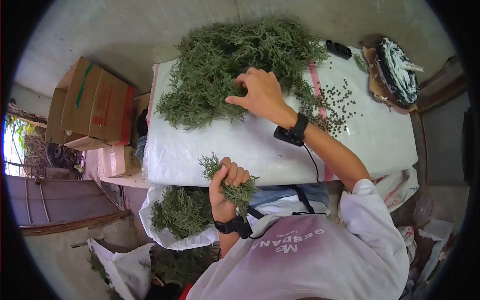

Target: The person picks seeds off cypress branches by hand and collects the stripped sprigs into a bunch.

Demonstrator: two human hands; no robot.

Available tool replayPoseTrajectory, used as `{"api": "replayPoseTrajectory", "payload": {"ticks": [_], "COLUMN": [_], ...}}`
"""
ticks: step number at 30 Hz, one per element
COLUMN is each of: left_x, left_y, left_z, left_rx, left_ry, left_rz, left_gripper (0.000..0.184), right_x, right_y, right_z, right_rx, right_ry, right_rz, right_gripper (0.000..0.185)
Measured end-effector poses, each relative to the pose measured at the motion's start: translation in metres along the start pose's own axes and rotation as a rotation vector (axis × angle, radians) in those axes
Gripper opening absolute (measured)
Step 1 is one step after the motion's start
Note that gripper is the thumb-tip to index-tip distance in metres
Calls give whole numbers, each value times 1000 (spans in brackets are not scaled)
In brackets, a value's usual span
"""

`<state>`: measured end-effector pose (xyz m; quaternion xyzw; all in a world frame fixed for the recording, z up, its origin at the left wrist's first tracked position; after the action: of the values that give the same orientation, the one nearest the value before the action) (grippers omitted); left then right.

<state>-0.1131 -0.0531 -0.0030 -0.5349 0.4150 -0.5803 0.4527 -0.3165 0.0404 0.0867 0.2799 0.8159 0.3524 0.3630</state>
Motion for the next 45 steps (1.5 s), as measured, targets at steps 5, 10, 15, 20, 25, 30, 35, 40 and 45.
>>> {"api": "replayPoseTrajectory", "payload": {"ticks": [5,10,15,20,25,30,35,40,45], "left_x": [26,35,24,11,8,-8,-6,18,33], "left_y": [7,-20,-20,-37,4,9,11,-5,-29], "left_z": [8,-10,-13,-13,-19,-17,-23,-22,-14], "left_rx": [320,359,424,246,382,314,243,277,322], "left_ry": [-119,-204,-250,-136,-83,122,-2,-120,-69], "left_rz": [-408,-802,-943,-1064,-1077,-1355,-1540,-1629,-1529], "left_gripper": [12,12,32,39,48,51,47,44,48], "right_x": [-19,8,11,-5,-1,10,31,40,43], "right_y": [24,15,-7,1,-23,8,53,44,30], "right_z": [14,59,90,93,93,75,61,77,96], "right_rx": [-39,-218,-422,-147,-248,95,52,-135,-205], "right_ry": [46,-324,-405,-165,-305,-118,-355,-534,-655], "right_rz": [-531,-1100,-835,-428,-512,-213,-509,-1065,-1349], "right_gripper": [33,26,26,27,29,27,28,31,31]}}
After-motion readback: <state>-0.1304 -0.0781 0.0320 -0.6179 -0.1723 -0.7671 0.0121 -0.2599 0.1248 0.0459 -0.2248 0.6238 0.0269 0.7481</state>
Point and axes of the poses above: each hand's wrist, its own z-axis away from the middle knuckle, its own y-axis out of the back of the hand, x = y × z, the point moved 7 cm from there along -z, towards the middle knuckle, and after that the axes turned 1 degree about z, right-handed, at the moved point
